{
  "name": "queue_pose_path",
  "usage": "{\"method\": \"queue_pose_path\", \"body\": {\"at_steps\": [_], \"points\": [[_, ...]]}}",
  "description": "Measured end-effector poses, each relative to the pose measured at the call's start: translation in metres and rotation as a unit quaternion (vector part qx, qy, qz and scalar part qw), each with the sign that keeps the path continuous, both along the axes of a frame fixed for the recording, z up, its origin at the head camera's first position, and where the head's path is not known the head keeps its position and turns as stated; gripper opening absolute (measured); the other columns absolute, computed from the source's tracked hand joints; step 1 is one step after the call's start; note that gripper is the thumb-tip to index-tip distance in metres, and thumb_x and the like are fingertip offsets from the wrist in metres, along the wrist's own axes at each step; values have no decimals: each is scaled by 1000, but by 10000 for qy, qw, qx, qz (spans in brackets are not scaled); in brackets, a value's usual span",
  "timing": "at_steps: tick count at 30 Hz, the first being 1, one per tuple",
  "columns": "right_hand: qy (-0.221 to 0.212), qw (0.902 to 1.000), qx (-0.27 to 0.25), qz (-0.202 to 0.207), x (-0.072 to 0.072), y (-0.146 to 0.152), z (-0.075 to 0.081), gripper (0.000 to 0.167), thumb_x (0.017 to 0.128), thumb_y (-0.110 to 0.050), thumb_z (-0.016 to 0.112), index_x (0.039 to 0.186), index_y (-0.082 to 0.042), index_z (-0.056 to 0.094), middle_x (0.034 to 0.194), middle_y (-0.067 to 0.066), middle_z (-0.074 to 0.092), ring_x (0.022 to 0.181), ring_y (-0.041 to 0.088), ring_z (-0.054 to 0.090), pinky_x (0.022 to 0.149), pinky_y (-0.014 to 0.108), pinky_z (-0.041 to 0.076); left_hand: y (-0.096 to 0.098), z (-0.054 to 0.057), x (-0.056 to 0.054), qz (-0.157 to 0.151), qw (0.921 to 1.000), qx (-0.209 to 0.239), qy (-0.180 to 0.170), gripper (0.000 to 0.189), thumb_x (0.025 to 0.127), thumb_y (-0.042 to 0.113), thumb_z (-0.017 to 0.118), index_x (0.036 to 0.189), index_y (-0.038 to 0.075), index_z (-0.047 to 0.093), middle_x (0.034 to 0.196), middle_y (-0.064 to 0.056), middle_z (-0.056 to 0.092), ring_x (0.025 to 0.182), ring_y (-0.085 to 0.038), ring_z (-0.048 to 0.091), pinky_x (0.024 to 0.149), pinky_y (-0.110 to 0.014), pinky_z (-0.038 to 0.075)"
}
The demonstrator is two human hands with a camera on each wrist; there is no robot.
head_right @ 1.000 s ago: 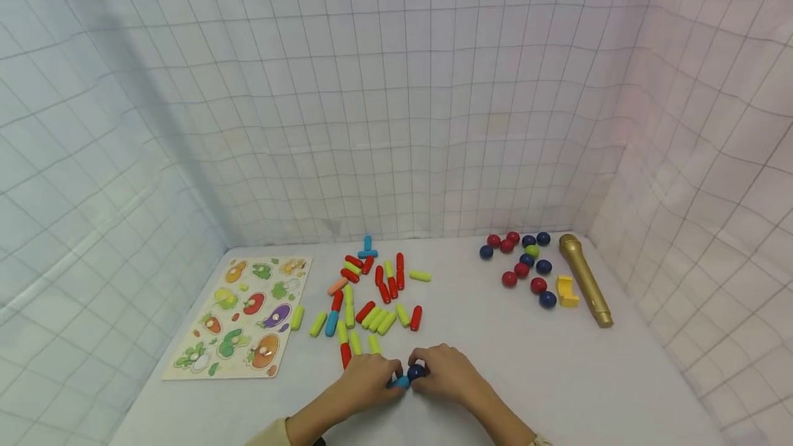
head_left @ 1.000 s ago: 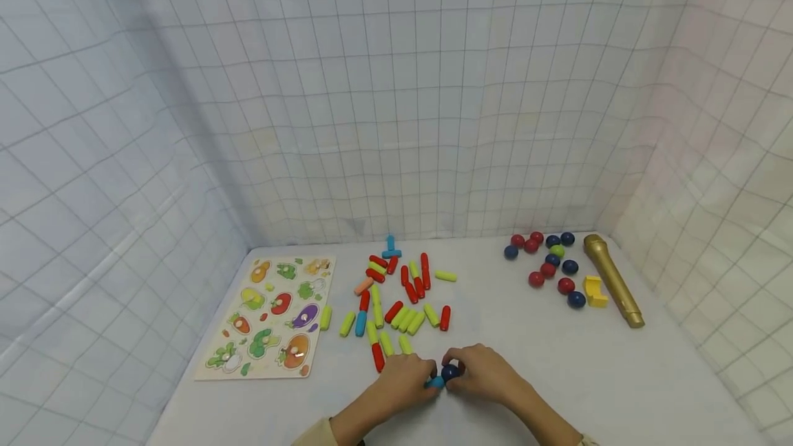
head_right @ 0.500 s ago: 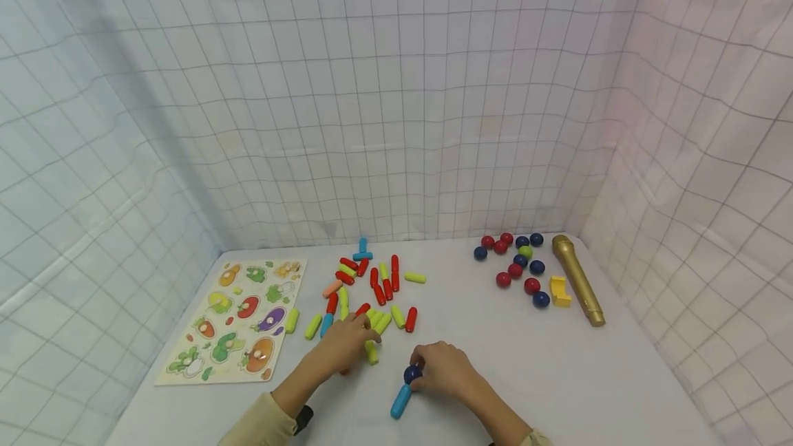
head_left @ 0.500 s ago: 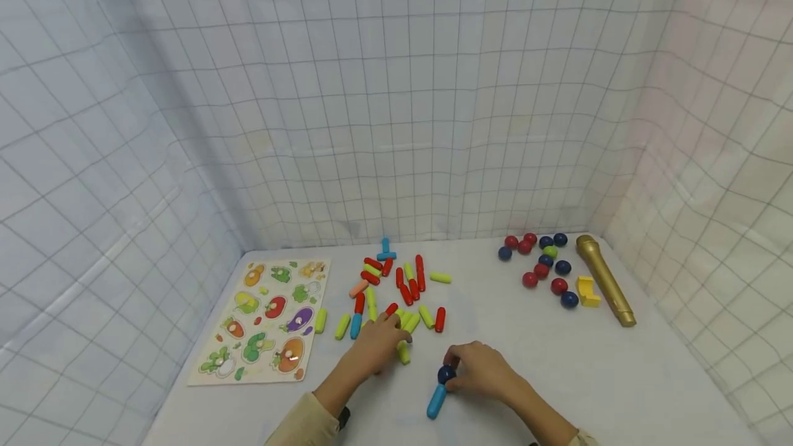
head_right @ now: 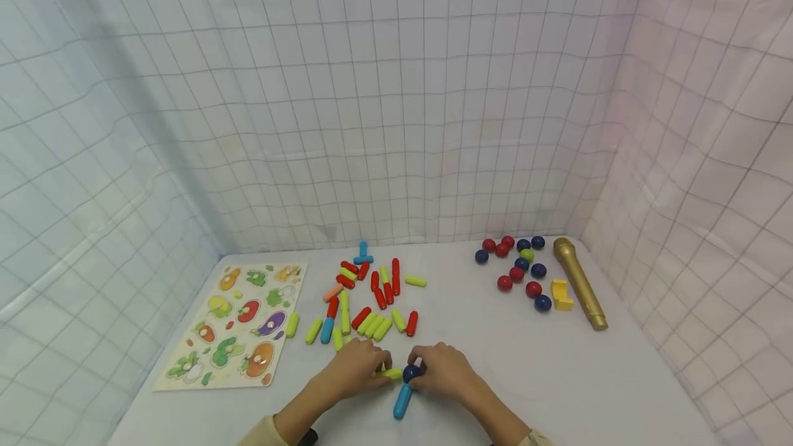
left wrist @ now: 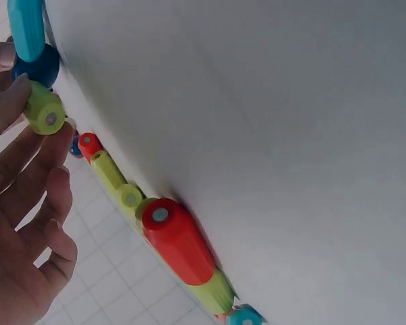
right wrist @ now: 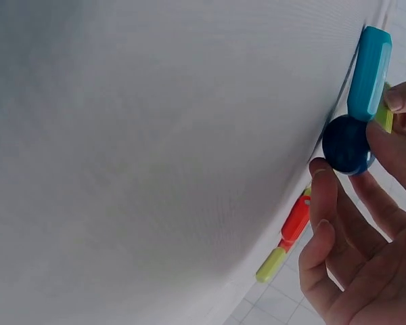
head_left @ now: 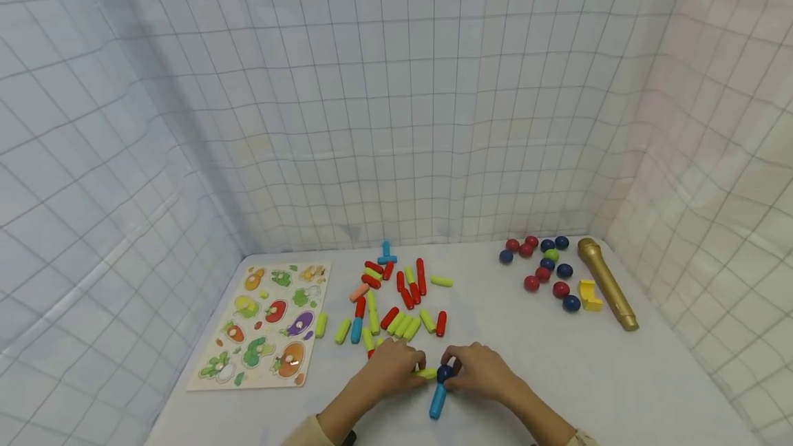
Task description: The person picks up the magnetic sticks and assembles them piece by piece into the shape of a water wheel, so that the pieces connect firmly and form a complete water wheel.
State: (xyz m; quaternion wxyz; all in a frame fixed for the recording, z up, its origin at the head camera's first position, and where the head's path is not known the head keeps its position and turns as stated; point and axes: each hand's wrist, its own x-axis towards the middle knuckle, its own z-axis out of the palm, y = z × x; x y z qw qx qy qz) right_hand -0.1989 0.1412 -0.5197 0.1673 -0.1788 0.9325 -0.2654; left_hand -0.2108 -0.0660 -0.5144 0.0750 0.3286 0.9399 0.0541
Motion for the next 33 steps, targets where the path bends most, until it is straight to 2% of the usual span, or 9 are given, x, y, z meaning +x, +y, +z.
{"method": "queue_pose_path", "body": {"at_steps": [6, 9, 10, 13, 16, 20, 25, 28, 33], "points": [[110, 9999, 20, 55, 2, -4, -1, 31, 79, -35, 79, 104, -19, 69, 84, -6, 70, 69, 6, 56, 62, 24, 48, 3, 1, 8, 95, 9993, 24, -367, 21, 83, 42, 74, 93, 23, 75, 65, 14, 64, 61, -2, 46, 68, -20, 40], [152, 9998, 104, 105, 3, -5, -3, 29, 80, -39, 78, 102, -21, 70, 82, -9, 68, 68, 5, 54, 61, 23, 47, 0, 0, 11, 132, 9972, 147, -722, 20, 85, 41, 72, 93, 24, 76, 67, 15, 65, 61, -1, 48, 69, -20, 42], [179, 9996, 161, 118, 4, -6, -4, 29, 80, -40, 77, 101, -22, 70, 82, -9, 67, 68, 5, 53, 61, 24, 46, -2, 0, 10, 116, 9974, 136, -704, 17, 86, 38, 72, 93, 24, 76, 68, 16, 66, 62, 0, 49, 69, -20, 44], [313, 9987, 391, 122, 6, -7, -6, 28, 80, -39, 77, 102, -23, 69, 83, -10, 67, 70, 5, 52, 63, 26, 47, -11, -2, 4, 219, 9992, -91, -315, 9, 88, 27, 72, 95, 28, 76, 78, 13, 67, 68, -4, 52, 72, -23, 48], [347, 9977, 582, -25, 8, -6, -5, 33, 79, -38, 78, 106, -23, 66, 88, -8, 69, 72, 6, 53, 66, 29, 49, -22, -2, -6, 469, 9973, -472, 298, 20, 83, 17, 76, 97, 31, 75, 91, 7, 65, 79, -10, 53, 74, -29, 51], [314, 9973, 617, -235, 8, -4, -3, 34, 78, -39, 79, 102, -21, 65, 85, -7, 69, 70, 8, 54, 63, 29, 49, -31, -4, -16, 644, 9950, -638, 428, 26, 77, 16, 81, 98, 30, 73, 98, 2, 61, 87, -15, 52, 73, -32, 51], [180, 9992, 347, -92, 8, -2, -2, 28, 79, -37, 78, 100, -22, 67, 76, -9, 66, 65, 7, 52, 58, 24, 45, -30, -5, -21, 485, 9945, -770, 518, 18, 81, 22, 79, 97, 28, 73, 91, 5, 64, 79, -12, 51, 71, -29, 49], [157, 9997, 185, 21, 8, -2, -4, 28, 80, -36, 77, 103, -23, 68, 76, -9, 66, 63, 6, 52, 57, 23, 45, -21, -4, -17, 420, 9968, -584, 338, 18, 82, 28, 77, 100, 28, 75, 89, 9, 70, 76, -9, 52, 73, -27, 50], [179, 9998, 102, 20, 9, -3, -3, 28, 81, -35, 77, 105, -23, 68, 79, -8, 68, 64, 5, 53, 59, 24, 46, 0, 3, -5, 238, 9993, -170, -237, 23, 81, 37, 78, 100, 25, 78, 81, 13, 73, 71, -3, 53, 75, -23, 48]]}}
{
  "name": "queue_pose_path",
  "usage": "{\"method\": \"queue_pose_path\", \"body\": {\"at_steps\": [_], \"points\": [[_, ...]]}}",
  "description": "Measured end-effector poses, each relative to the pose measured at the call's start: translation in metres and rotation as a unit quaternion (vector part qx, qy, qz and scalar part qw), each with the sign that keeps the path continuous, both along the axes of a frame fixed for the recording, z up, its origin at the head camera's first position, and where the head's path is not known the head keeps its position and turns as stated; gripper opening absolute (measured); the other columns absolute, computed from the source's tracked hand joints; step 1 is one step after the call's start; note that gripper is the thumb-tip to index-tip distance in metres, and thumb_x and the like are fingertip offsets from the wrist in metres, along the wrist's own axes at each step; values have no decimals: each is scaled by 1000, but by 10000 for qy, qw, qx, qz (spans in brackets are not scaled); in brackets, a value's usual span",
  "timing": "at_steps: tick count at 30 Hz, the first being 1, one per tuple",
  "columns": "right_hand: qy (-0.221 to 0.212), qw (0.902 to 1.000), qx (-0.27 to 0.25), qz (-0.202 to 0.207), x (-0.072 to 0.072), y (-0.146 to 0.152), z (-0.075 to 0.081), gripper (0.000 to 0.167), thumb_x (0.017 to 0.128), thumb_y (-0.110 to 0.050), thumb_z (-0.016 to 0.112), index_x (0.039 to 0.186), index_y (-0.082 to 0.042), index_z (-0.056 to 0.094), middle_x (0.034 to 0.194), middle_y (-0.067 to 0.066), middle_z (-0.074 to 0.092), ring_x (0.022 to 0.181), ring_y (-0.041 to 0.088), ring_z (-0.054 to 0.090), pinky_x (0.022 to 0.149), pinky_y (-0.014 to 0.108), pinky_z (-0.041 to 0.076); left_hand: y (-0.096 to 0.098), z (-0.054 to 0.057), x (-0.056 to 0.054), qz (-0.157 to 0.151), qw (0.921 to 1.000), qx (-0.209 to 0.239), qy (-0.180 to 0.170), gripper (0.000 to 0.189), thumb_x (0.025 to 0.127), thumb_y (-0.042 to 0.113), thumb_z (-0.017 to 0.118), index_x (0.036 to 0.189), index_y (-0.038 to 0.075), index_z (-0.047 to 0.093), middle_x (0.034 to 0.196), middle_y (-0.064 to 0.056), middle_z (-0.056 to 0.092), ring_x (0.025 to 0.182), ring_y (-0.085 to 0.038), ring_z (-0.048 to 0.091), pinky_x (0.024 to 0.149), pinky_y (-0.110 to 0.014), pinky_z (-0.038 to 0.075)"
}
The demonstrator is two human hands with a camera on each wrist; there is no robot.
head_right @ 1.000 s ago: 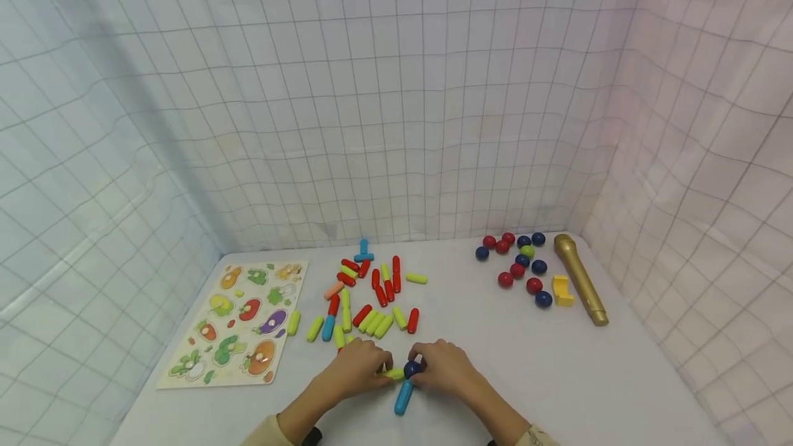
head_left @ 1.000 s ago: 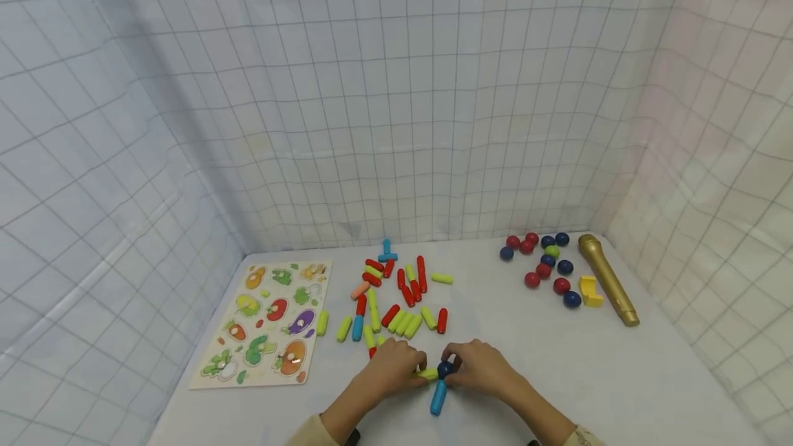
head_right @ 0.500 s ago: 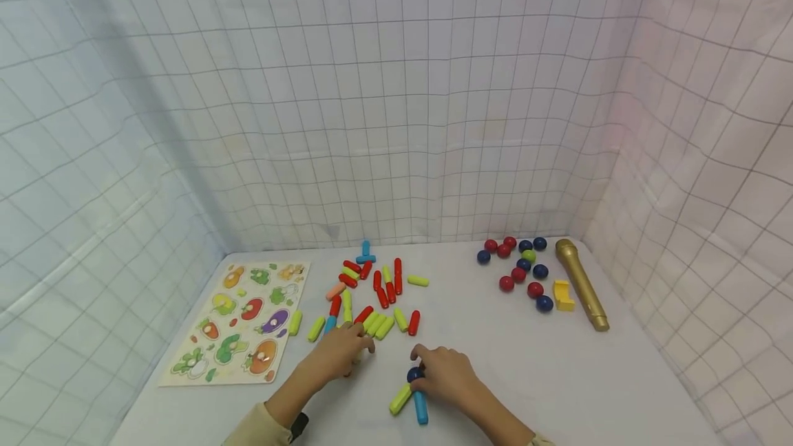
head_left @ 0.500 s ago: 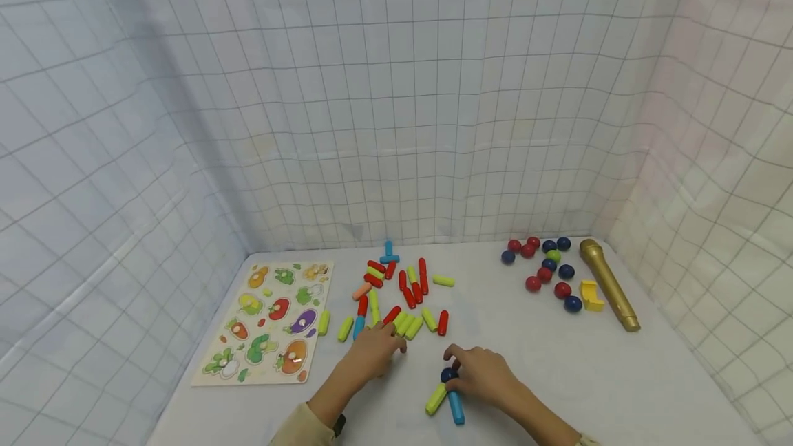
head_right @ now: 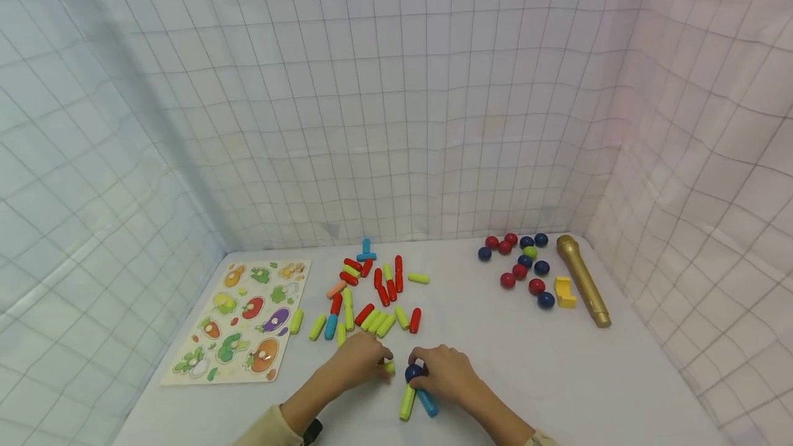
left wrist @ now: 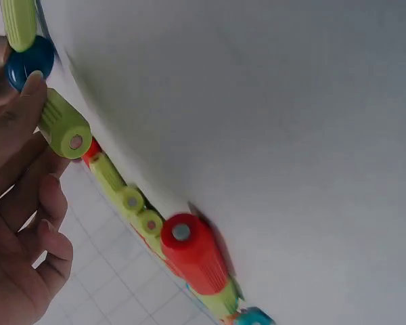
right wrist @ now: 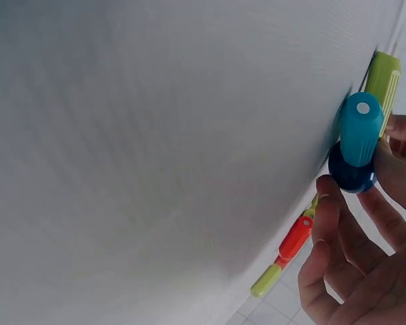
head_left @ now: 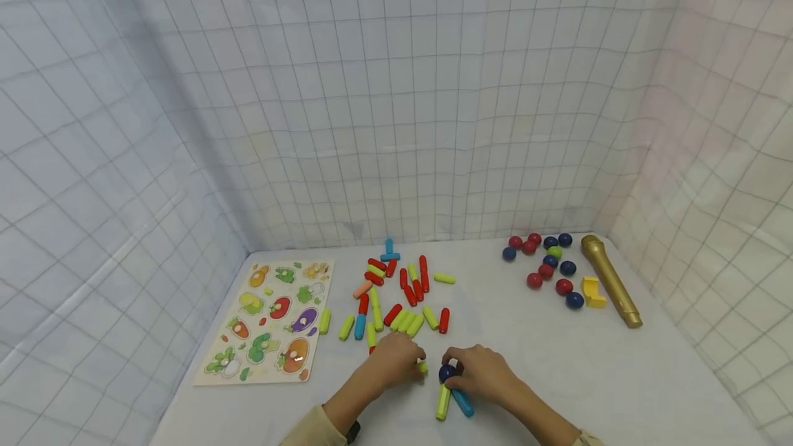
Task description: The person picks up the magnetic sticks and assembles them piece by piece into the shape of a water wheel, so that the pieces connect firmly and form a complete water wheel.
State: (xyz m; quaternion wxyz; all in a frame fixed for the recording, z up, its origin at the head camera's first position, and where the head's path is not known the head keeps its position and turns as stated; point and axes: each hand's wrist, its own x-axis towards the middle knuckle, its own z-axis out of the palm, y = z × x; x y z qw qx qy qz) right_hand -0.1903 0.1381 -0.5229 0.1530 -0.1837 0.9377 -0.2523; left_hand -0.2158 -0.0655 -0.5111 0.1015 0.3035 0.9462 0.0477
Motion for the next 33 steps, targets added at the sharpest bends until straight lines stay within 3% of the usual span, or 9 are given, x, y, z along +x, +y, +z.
{"method": "queue_pose_path", "body": {"at_steps": [5, 8, 13, 17, 20, 22, 27, 33], "points": [[6, 10000, -56, 4, 2, -3, 2, 29, 81, -33, 77, 106, -21, 68, 81, -7, 69, 66, 5, 54, 60, 25, 46, 14, 2, 14, -66, 9999, 95, -125, 22, 82, 38, 77, 97, 23, 79, 76, 12, 72, 67, -2, 48, 69, -19, 43], [-35, 10000, -89, 3, 2, -5, 3, 29, 81, -35, 77, 105, -20, 68, 80, -7, 68, 65, 5, 54, 60, 24, 46, 16, 1, 16, -60, 9999, 137, -74, 22, 82, 39, 76, 97, 22, 79, 73, 12, 71, 65, -2, 47, 67, -18, 43], [89, 10000, -17, 17, 1, -7, 1, 28, 82, -41, 75, 101, -21, 69, 75, -11, 65, 63, 5, 51, 58, 23, 43, 6, 2, 16, -24, 9988, 328, -365, 21, 84, 36, 74, 100, 23, 78, 76, 13, 71, 66, 0, 52, 67, -17, 47], [216, 9995, 207, 58, 1, -7, 1, 28, 82, -40, 75, 103, -23, 68, 76, -11, 65, 63, 5, 50, 61, 24, 42, -20, 2, 12, 88, 9999, -78, 88, 13, 87, 22, 72, 99, 28, 76, 84, 10, 66, 77, -7, 54, 72, -25, 50], [185, 9992, 339, -45, 2, -6, 3, 35, 80, -40, 77, 108, -23, 65, 84, -9, 69, 68, 7, 53, 66, 29, 45, -43, 0, 9, 163, 9954, -616, 714, 18, 84, 16, 76, 94, 31, 75, 94, 4, 63, 86, -14, 53, 76, -33, 50], [201, 9990, 369, -118, 2, -5, 3, 37, 79, -40, 78, 108, -23, 63, 90, -7, 72, 73, 9, 57, 69, 32, 46, -55, -3, 8, 136, 9926, -749, 947, 19, 81, 16, 78, 93, 30, 74, 100, 1, 63, 90, -17, 53, 79, -37, 52], [257, 9992, 286, -67, 1, -6, 4, 26, 79, -40, 77, 94, -23, 65, 91, -9, 72, 75, 9, 53, 70, 32, 41, -66, -7, 3, -84, 9920, -720, 1031, 24, 82, 14, 77, 102, 26, 73, 109, -3, 65, 89, -18, 59, 81, -34, 55], [419, 9983, 368, 175, -2, -4, 2, 25, 79, -41, 77, 96, -25, 69, 85, -11, 68, 75, 7, 50, 70, 32, 39, -55, -10, 0, 47, 9931, -621, 994, 19, 86, 17, 73, 105, 20, 71, 93, 0, 64, 74, -13, 57, 72, -28, 55]]}}
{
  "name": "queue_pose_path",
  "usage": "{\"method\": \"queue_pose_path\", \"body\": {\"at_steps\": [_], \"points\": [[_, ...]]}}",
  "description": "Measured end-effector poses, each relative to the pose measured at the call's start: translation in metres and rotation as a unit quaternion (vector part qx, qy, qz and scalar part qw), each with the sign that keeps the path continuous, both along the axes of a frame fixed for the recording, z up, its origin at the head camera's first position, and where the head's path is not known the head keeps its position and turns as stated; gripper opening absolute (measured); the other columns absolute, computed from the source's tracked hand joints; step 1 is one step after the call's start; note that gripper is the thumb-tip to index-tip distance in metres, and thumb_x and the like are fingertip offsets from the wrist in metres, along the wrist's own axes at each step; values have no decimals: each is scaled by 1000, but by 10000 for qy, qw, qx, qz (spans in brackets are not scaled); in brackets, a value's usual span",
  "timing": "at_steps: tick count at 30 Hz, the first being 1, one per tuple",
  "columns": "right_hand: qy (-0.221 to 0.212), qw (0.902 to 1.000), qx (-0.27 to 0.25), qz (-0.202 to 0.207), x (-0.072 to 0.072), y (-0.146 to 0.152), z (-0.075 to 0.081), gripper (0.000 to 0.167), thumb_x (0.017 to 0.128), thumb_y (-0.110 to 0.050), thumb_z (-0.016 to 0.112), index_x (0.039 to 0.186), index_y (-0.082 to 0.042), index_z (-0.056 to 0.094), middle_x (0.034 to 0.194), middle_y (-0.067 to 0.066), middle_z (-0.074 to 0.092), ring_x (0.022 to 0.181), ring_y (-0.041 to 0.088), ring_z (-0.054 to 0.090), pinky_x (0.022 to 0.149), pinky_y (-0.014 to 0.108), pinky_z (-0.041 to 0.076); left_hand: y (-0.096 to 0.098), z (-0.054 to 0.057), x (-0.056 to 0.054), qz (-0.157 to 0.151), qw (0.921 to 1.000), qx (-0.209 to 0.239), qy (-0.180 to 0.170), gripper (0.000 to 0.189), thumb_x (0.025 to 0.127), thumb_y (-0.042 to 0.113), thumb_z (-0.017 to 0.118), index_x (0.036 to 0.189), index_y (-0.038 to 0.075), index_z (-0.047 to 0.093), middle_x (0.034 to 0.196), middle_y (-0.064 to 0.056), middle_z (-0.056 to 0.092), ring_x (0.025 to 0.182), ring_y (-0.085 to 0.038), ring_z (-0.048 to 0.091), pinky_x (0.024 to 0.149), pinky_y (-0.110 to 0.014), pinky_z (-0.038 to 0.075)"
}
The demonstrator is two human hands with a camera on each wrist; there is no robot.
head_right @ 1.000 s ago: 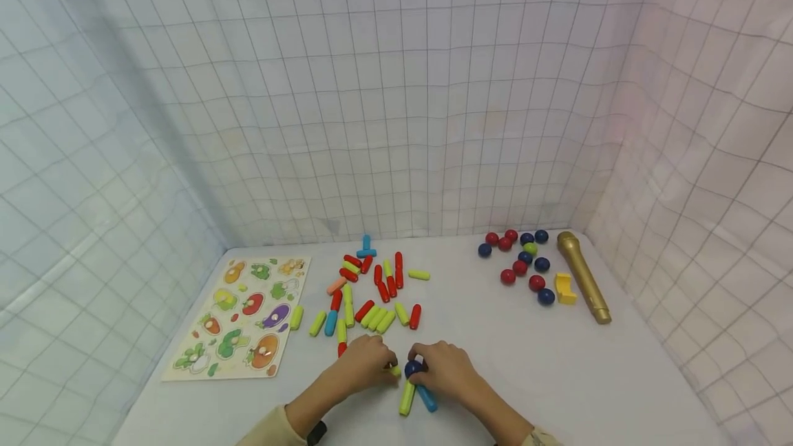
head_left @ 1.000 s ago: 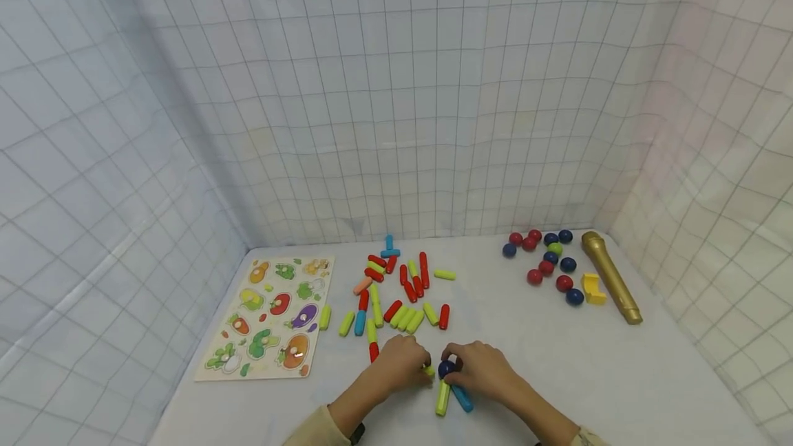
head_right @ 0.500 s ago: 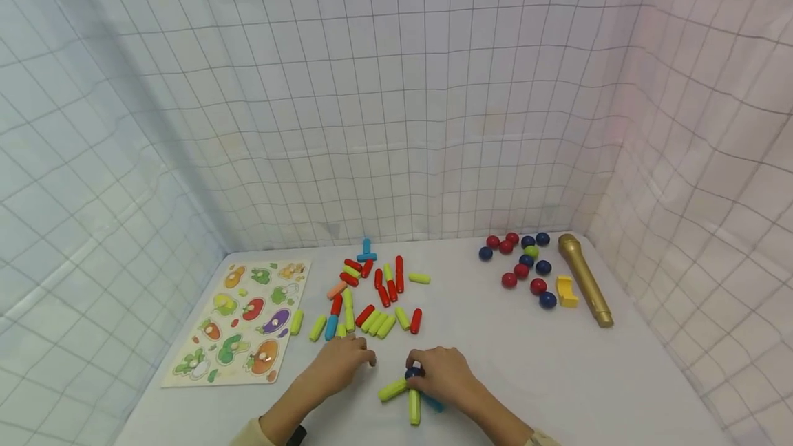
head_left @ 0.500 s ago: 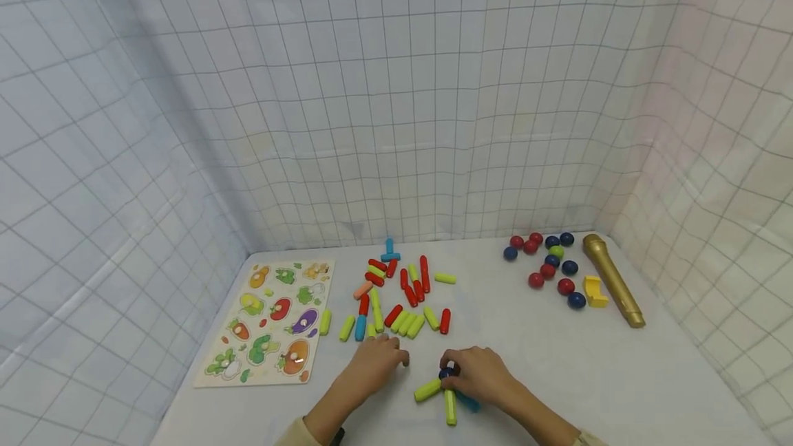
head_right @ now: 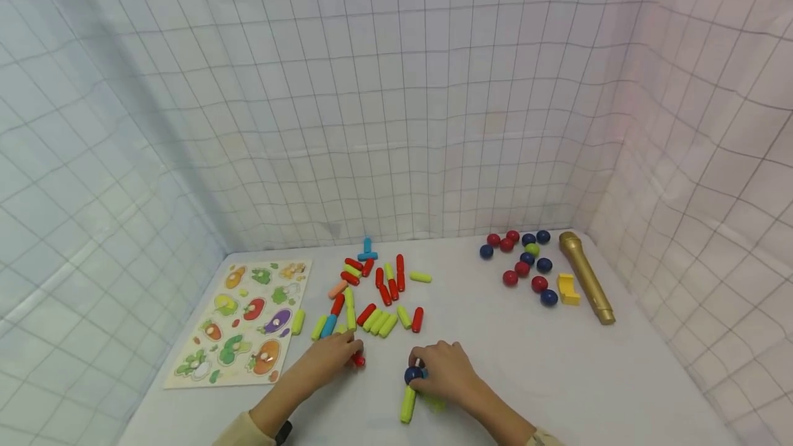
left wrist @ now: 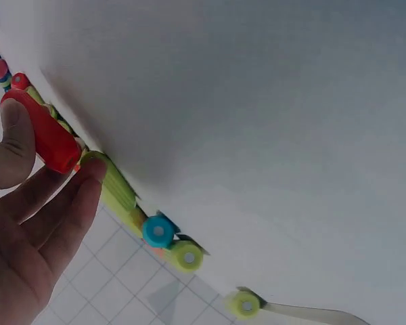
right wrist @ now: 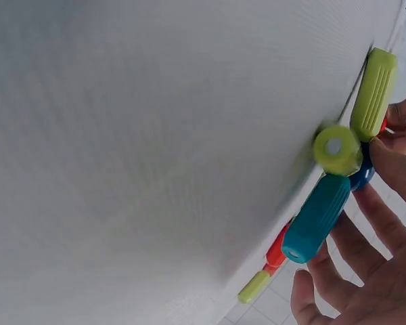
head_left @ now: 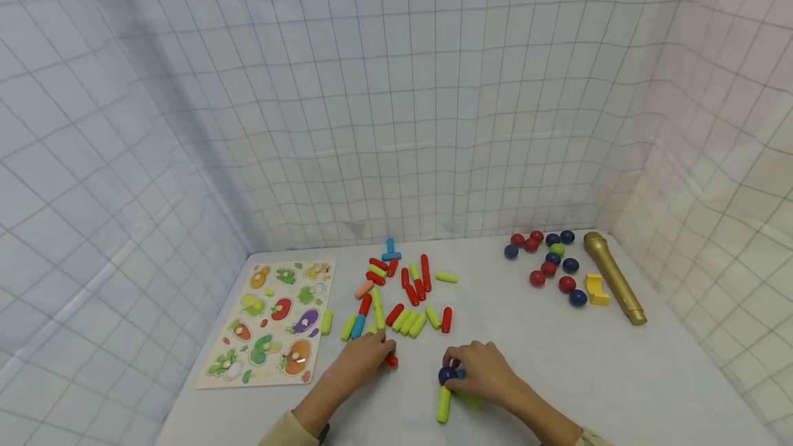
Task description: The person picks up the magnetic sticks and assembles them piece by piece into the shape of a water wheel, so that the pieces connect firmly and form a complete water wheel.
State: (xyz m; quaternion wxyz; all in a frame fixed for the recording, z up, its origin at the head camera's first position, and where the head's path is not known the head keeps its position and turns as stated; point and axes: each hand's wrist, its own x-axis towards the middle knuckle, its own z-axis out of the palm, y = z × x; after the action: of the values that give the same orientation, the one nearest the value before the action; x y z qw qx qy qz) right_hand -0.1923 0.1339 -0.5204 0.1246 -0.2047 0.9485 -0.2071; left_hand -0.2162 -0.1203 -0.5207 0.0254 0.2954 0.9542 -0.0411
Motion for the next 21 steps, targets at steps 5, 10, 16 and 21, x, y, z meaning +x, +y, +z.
{"method": "queue_pose_path", "body": {"at_steps": [5, 10, 16, 21], "points": [[159, 9999, 27, 47, -2, -3, 0, 26, 77, -40, 79, 98, -26, 71, 84, -10, 68, 77, 10, 49, 74, 37, 38, 22, 7, 4, 10, 9999, 63, -148, 16, 87, 30, 72, 100, 21, 71, 82, 6, 63, 71, -10, 51, 68, -26, 49], [185, 9998, -55, -24, 1, -5, 0, 30, 76, -40, 80, 99, -24, 71, 84, -11, 66, 78, 10, 47, 74, 35, 35, 47, 9, 12, -197, 9980, 250, -549, 21, 86, 40, 72, 96, 22, 73, 69, 10, 58, 63, -7, 45, 63, -23, 39], [220, 9997, 7, -44, 2, -8, 1, 28, 75, -40, 81, 96, -23, 71, 83, -10, 65, 79, 10, 46, 76, 36, 35, 58, 5, 21, -273, 9968, 274, -694, 18, 84, 39, 74, 87, 22, 74, 59, 12, 51, 57, -5, 40, 60, -22, 32], [506, 9981, 343, 52, 4, -10, 2, 30, 75, -46, 80, 97, -26, 72, 90, -7, 64, 85, 13, 47, 79, 40, 36, 51, 5, 19, -222, 9902, 674, -1204, 21, 87, 42, 70, 91, 22, 76, 63, 15, 57, 58, -2, 44, 60, -20, 37]]}}
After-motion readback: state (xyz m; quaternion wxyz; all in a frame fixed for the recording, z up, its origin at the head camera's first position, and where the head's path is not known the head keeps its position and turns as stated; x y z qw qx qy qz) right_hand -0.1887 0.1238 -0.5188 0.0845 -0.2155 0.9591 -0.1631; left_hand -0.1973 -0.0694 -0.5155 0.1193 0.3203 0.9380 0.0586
